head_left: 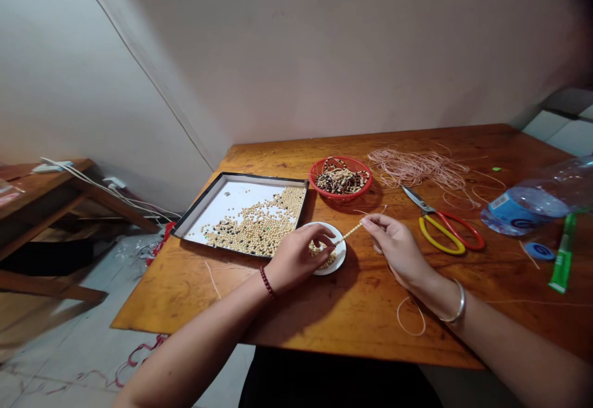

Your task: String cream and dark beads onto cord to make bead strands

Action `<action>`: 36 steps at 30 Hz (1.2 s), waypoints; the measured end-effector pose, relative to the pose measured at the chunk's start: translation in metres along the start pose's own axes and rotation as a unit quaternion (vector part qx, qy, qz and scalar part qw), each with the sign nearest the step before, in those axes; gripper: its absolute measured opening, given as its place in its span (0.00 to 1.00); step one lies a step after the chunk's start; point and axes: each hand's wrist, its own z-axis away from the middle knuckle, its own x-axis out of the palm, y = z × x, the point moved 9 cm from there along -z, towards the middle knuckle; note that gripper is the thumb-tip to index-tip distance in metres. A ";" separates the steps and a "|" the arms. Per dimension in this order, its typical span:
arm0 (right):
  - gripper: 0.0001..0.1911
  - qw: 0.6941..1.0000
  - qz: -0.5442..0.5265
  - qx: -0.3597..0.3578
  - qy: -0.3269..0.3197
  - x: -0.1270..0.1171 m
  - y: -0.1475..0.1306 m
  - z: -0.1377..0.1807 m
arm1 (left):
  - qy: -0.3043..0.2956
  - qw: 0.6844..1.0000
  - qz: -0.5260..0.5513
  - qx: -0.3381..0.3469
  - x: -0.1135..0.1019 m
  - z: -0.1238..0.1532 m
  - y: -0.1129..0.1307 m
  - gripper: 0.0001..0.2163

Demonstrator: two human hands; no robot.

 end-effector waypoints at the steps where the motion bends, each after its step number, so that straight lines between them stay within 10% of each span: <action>1: 0.17 1.000 0.002 -0.007 -0.002 0.000 -0.001 0.000 | 0.002 1.000 -0.020 0.005 0.000 0.000 0.000 0.06; 24: 0.13 0.998 0.037 -0.020 -0.053 0.010 -0.007 0.004 | -0.011 0.986 -0.162 0.033 0.000 0.002 0.008 0.08; 36: 0.14 0.987 -0.009 0.048 -0.152 0.027 0.001 0.010 | -0.008 0.999 0.016 0.041 -0.010 0.001 0.018 0.07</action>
